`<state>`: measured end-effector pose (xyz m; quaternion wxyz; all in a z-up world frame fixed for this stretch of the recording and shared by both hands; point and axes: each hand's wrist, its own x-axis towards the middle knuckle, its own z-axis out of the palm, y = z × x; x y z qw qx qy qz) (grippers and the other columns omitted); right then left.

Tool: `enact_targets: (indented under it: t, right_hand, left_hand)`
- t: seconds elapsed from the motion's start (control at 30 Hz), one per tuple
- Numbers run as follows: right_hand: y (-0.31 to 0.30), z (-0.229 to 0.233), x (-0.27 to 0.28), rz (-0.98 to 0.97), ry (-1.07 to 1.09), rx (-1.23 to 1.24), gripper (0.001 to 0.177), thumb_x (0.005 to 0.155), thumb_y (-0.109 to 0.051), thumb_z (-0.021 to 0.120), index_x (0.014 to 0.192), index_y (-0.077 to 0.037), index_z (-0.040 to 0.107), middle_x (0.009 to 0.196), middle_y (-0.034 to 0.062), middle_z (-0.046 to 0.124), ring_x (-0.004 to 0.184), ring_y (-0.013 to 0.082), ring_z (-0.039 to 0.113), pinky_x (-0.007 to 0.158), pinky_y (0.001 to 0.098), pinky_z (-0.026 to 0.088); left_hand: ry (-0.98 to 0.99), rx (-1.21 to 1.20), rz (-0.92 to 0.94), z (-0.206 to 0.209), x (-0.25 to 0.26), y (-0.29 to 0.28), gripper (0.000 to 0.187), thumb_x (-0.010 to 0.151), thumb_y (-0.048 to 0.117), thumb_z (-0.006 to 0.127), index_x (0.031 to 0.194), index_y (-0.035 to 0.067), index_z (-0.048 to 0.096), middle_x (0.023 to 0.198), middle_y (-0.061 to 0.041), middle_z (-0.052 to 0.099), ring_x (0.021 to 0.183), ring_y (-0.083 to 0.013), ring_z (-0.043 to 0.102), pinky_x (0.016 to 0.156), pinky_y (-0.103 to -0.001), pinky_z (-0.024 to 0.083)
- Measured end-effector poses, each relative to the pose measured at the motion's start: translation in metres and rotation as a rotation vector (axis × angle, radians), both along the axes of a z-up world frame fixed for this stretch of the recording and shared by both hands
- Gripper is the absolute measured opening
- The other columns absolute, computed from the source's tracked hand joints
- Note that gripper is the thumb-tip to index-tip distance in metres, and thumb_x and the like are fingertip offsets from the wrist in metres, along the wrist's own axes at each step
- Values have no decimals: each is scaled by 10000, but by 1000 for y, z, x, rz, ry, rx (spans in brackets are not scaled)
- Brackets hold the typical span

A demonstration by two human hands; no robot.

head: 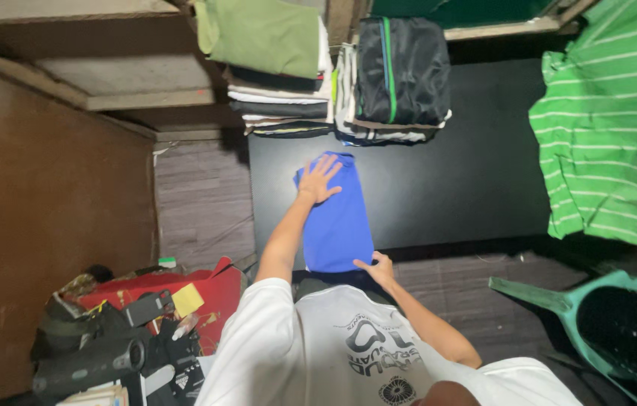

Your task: The person folds several shirts one by one on a dark table, smoothing each garment and stacking the folded items. The shirts include black, white, green, and blue pieces, and the person places each folded shirt into a growing pile.

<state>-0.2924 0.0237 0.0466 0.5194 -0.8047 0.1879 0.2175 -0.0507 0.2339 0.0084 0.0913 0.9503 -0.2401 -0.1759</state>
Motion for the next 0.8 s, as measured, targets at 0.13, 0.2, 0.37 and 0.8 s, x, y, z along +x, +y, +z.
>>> enact_targets:
  t: [0.13, 0.2, 0.37, 0.8]
  right_hand:
    - [-39, 7, 4, 55, -15, 259, 546, 741, -369, 951, 1072, 4, 728, 952, 95, 754, 866, 180, 659, 823, 365, 545]
    - [-71, 14, 15, 221, 141, 145, 664, 651, -405, 934, 1164, -52, 704, 958, 109, 746, 880, 188, 679, 834, 362, 565]
    - [-161, 35, 78, 761, 338, -268, 780, 695, -612, 891, 1145, 9, 746, 1098, 134, 723, 1003, 251, 668, 892, 382, 528]
    - [-228, 30, 250, 159, -344, -775, 409, 870, -359, 792, 1179, -98, 731, 1100, 166, 725, 1112, 358, 677, 981, 472, 537]
  left_hand:
    - [-5, -9, 239, -1, -4, 26, 1017, 847, 780, 538, 1650, 268, 182, 1735, -7, 50, 1588, -226, 40, 1229, -618, 63]
    - [0, 3, 334, 1, -13, 42, 1030, 839, 802, 513, 1651, 272, 164, 1733, 6, 43, 1589, -204, 27, 1240, -616, 37]
    - [-42, 51, 577, 11, -56, 77, 1034, 870, 829, 456, 1659, 235, 149, 1743, -7, 35, 1600, -210, 8, 1230, -654, 8]
    - [-28, -69, 833, 34, -159, 103, 1191, 758, 799, 631, 1649, 193, 123, 1722, -111, -1, 1583, -291, 8, 1195, -698, 32]
